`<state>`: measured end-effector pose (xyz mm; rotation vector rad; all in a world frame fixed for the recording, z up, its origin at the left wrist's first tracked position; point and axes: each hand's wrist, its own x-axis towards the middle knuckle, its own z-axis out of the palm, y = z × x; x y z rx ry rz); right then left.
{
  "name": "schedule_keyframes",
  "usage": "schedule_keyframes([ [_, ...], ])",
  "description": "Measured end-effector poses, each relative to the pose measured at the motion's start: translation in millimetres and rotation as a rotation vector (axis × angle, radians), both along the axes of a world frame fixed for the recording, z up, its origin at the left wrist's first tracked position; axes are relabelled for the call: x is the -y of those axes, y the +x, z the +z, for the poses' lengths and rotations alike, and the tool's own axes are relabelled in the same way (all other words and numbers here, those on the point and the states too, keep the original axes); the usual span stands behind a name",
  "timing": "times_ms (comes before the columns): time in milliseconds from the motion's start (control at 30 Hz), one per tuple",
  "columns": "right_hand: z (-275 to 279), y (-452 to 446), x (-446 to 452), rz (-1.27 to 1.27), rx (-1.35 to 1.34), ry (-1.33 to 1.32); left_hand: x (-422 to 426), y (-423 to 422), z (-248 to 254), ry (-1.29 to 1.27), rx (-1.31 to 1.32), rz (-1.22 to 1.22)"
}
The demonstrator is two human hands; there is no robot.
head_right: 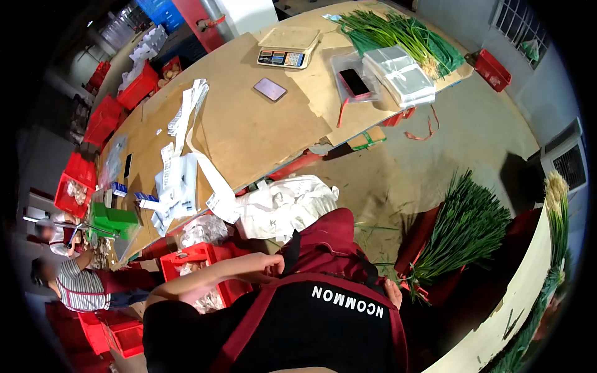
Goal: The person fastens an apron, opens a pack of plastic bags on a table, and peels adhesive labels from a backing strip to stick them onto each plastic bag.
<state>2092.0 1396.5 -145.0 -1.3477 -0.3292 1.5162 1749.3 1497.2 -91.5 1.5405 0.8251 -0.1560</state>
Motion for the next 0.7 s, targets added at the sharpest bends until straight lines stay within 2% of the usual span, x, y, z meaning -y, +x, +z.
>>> schedule_keyframes([
  [333,-17.6,46.2,-100.2,-0.021,0.068,-0.022,-128.5,58.7,-26.1,0.072,-0.025,-0.163],
  [400,-15.2,57.5,-134.5,-0.01,0.097,-0.028,-158.8,72.9,-37.3,0.116,0.013,-0.139],
  [500,-9.0,74.7,-179.0,0.002,0.134,-0.044,-204.6,91.9,-24.2,0.002,0.021,-0.115],
  [600,-3.3,87.9,-221.6,0.022,0.166,-0.054,-240.8,102.2,-28.1,-0.028,0.049,0.001],
  [700,1.8,98.3,-256.1,0.047,0.187,-0.057,-271.5,111.0,-31.8,-0.025,0.027,-0.016],
])
